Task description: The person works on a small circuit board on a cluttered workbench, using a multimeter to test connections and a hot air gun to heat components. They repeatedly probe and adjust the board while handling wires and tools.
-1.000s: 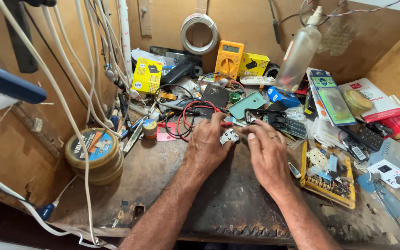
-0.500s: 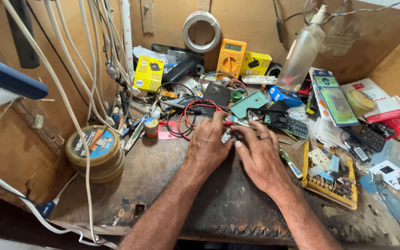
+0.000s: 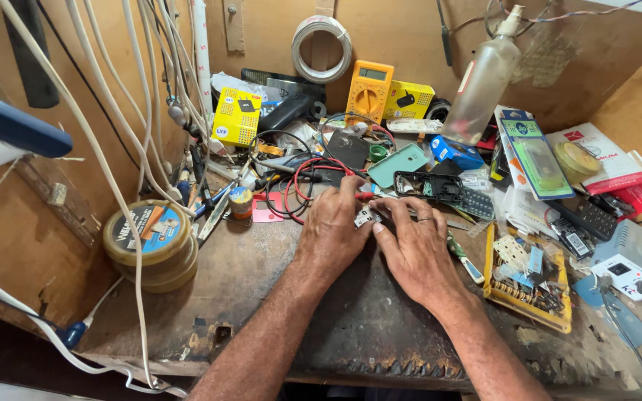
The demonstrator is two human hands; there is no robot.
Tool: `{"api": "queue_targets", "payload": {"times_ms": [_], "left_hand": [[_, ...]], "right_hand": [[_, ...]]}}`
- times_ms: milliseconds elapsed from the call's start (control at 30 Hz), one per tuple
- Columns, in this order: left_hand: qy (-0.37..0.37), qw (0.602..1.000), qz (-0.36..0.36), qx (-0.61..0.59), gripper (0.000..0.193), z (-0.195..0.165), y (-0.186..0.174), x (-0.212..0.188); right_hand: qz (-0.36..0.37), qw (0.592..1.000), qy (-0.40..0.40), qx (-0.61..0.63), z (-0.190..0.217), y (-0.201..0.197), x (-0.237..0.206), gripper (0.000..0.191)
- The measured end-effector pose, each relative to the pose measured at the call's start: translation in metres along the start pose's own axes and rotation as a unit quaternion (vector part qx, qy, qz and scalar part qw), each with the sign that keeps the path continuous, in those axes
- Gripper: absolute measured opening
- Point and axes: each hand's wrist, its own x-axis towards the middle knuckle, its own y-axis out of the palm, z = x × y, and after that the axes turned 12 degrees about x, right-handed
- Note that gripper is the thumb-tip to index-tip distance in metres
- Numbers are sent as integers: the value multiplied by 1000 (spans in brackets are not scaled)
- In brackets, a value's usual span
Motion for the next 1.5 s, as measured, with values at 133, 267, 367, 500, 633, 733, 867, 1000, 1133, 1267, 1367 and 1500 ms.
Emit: {"api": "queue_targets", "payload": {"times_ms": [133,267,367,500,633,733,867,1000,1133,1267,1367,1500], "left_hand": [[7,1000,-7,-9,66,-1,-1,0],[3,1000,-7,-4,66,-1,-2,-1],[0,1000,-4,-4,67,-1,-1,-1],[9,1000,-9,6,66,1,0,-1],[4,1000,-7,-2,66,0,0,-1],[1,1000,-2,2,67,-1,-1,-1],[9,1000,-4,-4,67,-2,-2,0],[5,1000,-1,13,66,-1,-1,-1],[33,999,-12,12,70,-1,-1,-2],[80,996,-20,19,71,-2,-2,-2],[83,995,3,54,69,-3,-1,-1],[112,990,-5,83,64,-4,0,-1]], "right_hand": [[-18,999,23,31,-5,1,0,38],[-70,989,15,128,-7,-1,-1,36],[-66,993,15,100,-6,-2,-3,36],[-30,999,-28,31,-2,-2,-2,39],[2,1000,13,17,1,-2,1,38],[-3,999,29,35,0,-2,1,40],[-31,997,32,60,-5,-1,-1,37],[-54,966,23,253,-9,1,-1,31],[-77,988,-15,130,-7,-1,-2,28],[-97,992,8,83,-3,-3,-3,25],[-103,991,13,82,-2,-4,-3,25],[-100,992,16,77,-4,-5,-3,25]]}}
